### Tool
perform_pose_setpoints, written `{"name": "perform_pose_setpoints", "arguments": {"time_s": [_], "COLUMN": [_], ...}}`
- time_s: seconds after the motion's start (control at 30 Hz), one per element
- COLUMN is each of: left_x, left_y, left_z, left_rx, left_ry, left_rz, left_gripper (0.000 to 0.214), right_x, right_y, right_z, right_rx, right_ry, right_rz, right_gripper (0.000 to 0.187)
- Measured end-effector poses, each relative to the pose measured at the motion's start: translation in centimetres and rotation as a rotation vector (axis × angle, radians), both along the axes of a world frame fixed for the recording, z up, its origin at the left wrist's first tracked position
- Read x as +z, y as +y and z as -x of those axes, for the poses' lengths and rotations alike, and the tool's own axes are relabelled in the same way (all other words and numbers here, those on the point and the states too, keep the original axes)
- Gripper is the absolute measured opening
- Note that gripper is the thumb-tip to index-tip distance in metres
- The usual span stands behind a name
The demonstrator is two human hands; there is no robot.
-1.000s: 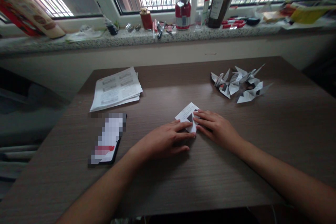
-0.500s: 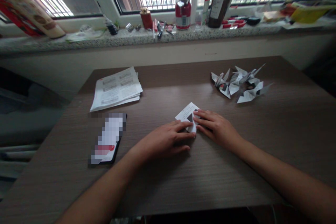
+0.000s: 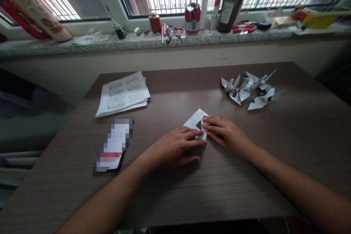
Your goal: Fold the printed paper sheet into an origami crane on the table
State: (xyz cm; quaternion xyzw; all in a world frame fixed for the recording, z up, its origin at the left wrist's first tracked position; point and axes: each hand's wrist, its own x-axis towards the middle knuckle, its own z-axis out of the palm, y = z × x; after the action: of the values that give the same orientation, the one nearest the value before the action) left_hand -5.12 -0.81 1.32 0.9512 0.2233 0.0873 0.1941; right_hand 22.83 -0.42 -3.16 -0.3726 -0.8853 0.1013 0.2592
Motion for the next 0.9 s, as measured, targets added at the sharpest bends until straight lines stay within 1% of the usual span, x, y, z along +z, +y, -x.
{"name": "perform_pose_setpoints", "arguments": {"time_s": [0.17, 0.47, 0.67, 0.8, 0.9], "left_x": [0.08, 0.54, 0.57, 0.69, 0.59], "left_y": [0.12, 0.26, 0.26, 0.48, 0.63], "left_z": [0.1, 0.25, 0.57, 0.63, 0.46], "left_rx": [-0.008, -0.029, -0.047, -0.07, -0.045], "left_ry": [-0.014, 0.029, 0.011, 0.008, -0.032], "left_rz": [0.023, 0.032, 0.03, 0.044, 0.086], "left_gripper": [0.048, 0.04, 0.034, 0.035, 0.041], "right_x": [0.14, 0.02, -0.11, -0.01, 0.07], "right_y": [0.07, 0.14, 0.27, 0.27, 0.29], "right_z": [-0.06, -0.17, -0.31, -0.27, -0.28], "right_rx": [0.003, 0.011, 0.021, 0.017, 0.019], "right_ry": [0.006, 0.006, 0.02, 0.017, 0.0], "right_rz": [0.014, 0.022, 0.037, 0.038, 0.036], "right_gripper": [0.032, 0.033, 0.035, 0.034, 0.033]}}
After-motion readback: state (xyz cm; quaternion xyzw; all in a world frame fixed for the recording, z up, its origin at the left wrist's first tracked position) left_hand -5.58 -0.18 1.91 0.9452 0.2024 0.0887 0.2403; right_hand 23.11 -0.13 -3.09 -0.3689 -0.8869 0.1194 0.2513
